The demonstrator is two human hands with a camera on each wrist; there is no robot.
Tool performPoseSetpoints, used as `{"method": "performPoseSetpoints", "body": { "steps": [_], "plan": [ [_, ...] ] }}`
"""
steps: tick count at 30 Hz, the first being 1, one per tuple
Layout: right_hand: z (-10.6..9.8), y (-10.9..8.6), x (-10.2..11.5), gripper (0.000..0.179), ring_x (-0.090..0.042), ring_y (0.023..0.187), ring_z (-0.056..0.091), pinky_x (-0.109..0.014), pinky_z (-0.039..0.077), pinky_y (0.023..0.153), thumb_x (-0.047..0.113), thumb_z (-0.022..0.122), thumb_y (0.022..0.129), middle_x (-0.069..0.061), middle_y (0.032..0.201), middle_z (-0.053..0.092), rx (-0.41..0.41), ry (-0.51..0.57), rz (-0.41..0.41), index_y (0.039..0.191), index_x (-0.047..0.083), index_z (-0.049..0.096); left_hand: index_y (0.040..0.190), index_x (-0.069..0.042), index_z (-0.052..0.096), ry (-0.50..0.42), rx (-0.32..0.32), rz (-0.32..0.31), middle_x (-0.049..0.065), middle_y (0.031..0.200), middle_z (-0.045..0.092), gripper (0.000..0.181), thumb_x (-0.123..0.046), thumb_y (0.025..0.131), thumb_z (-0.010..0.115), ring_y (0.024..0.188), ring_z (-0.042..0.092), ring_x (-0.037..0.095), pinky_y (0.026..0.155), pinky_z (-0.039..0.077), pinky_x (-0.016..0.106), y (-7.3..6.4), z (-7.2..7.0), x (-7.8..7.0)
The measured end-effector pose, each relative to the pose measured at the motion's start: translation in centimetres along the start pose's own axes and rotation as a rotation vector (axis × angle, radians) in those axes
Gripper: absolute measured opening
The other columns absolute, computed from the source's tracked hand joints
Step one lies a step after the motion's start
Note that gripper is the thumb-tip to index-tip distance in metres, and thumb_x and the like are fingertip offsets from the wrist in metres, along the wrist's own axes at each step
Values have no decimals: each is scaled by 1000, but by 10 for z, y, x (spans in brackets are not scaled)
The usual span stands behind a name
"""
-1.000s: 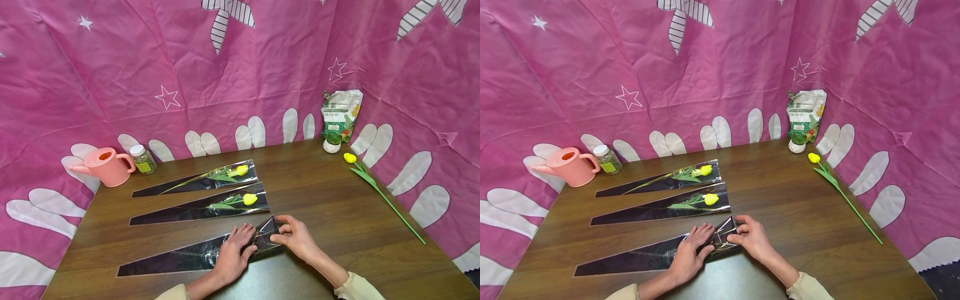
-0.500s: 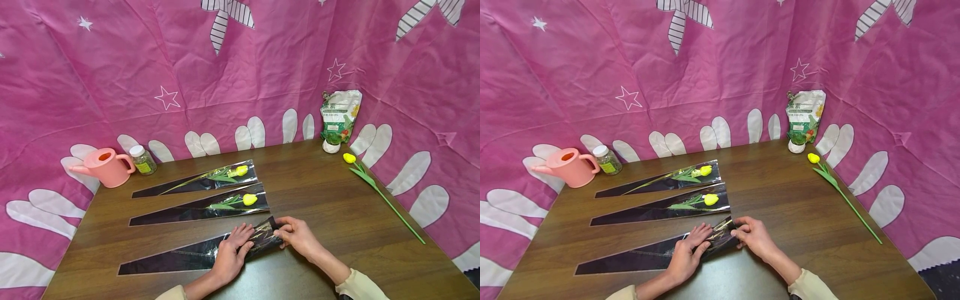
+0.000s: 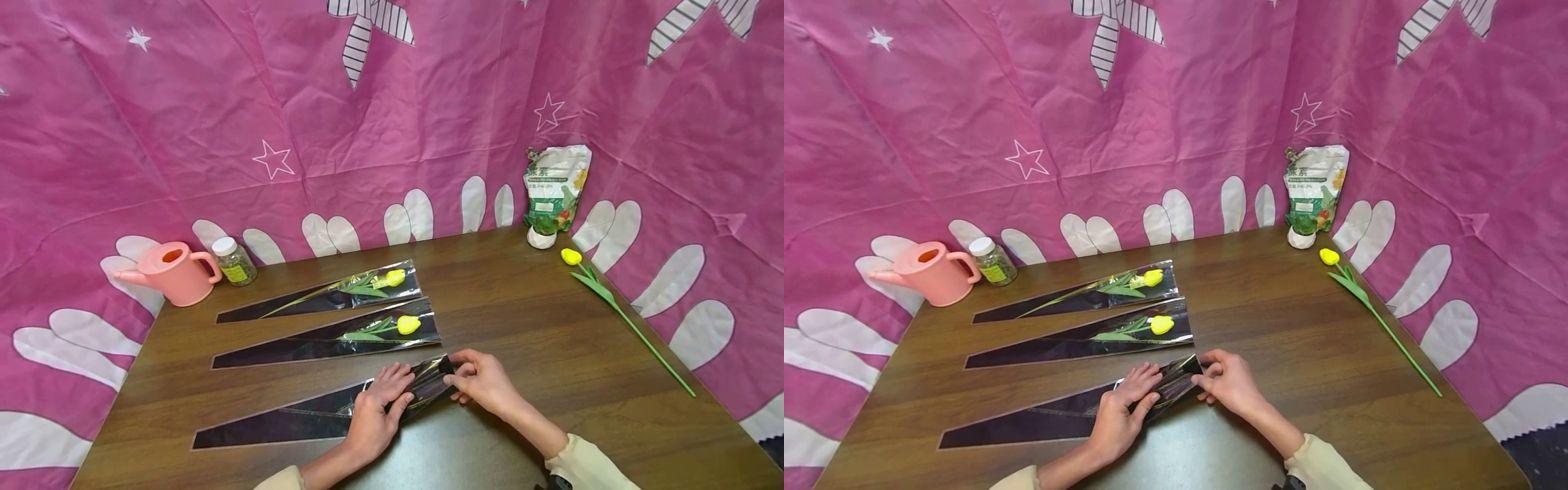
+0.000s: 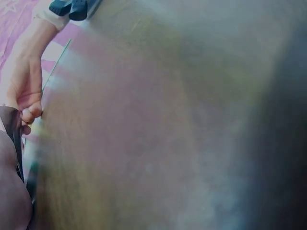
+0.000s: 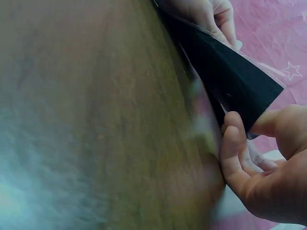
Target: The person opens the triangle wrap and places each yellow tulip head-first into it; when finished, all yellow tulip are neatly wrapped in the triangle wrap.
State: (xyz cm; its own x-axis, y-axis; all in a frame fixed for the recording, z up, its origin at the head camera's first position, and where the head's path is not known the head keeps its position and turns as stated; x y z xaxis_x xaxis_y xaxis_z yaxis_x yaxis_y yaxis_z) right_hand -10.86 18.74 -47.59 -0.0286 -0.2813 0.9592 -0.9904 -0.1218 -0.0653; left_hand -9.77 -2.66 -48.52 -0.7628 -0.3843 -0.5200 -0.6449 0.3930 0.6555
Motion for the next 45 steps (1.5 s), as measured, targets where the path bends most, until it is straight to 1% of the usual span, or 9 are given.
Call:
{"method": "performPoseSetpoints", "body": {
  "steps": [5,11,14,19,26,31,37,41,45],
  "plan": [
    [-3,3,4,49,-21,60,66,-31,55,52,7,81,83,-8,81,68,-25,-73,-38,120,-15,57,114,3,73,22,3,-9,19,120,69,32,-4,83,78,115,63,38,97,47,56,1,2,1],
    [-6,-1,14,31,-12,70,58,-24,49,59,5,83,80,-2,86,66,-229,-264,-155,107,-3,68,114,3,73,53,10,-15,18,119,69,32,-5,84,78,114,63,39,97,47,54,2,2,0],
    [-5,-5,20,20,-12,70,58,-24,48,60,-4,79,81,1,83,65,-283,-268,-239,99,2,71,114,3,73,69,12,-17,19,119,69,32,-5,84,78,114,63,40,97,47,54,3,1,-1],
    [-1,-8,26,17,-12,72,64,-24,53,62,-3,76,85,-2,86,71,-208,-132,-279,101,1,70,115,4,72,85,13,-22,20,120,68,33,-6,84,78,114,63,40,97,46,55,4,1,-2],
    [3,-10,24,32,-15,78,69,-24,55,70,-4,76,85,-8,89,75,-95,-30,-260,114,-7,61,115,2,73,108,34,-34,19,121,68,34,-8,84,79,116,62,39,97,46,56,2,3,-2],
    [4,-10,23,36,-16,75,70,-24,56,70,-6,74,86,-10,87,74,-72,29,-236,118,-9,58,116,2,72,118,38,-37,18,121,68,35,-9,83,79,116,62,38,97,46,56,1,3,-1],
    [1,-11,21,38,-19,74,71,-25,56,68,-3,74,87,-12,88,74,-65,40,-218,120,-10,57,114,1,74,101,28,-43,14,120,70,35,-6,81,81,116,63,37,98,46,56,1,4,0],
    [-17,-11,19,33,-25,78,71,-28,56,65,-2,69,92,-16,93,72,-114,58,-192,121,-11,56,112,-1,75,83,26,-47,12,119,70,33,-4,80,81,117,62,35,99,46,54,1,4,-1],
    [-61,-7,18,27,-25,81,71,-29,56,63,-3,62,96,-22,98,71,-223,3,-201,121,-11,56,111,-2,76,75,23,-55,11,119,71,32,-4,80,81,118,62,34,98,47,52,1,4,-1]
  ]
}}
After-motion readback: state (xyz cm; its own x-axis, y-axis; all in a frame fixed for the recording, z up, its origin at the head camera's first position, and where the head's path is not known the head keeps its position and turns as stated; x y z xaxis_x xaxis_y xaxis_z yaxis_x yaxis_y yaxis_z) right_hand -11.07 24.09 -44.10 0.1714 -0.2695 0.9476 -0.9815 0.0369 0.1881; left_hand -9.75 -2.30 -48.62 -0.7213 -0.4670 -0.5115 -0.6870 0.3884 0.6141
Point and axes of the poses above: each hand's wrist, its own y-axis towards the middle knuckle, its own z-axis out of the palm, x = y × z, the point moved 4 cm from there along y, towards the middle knuckle
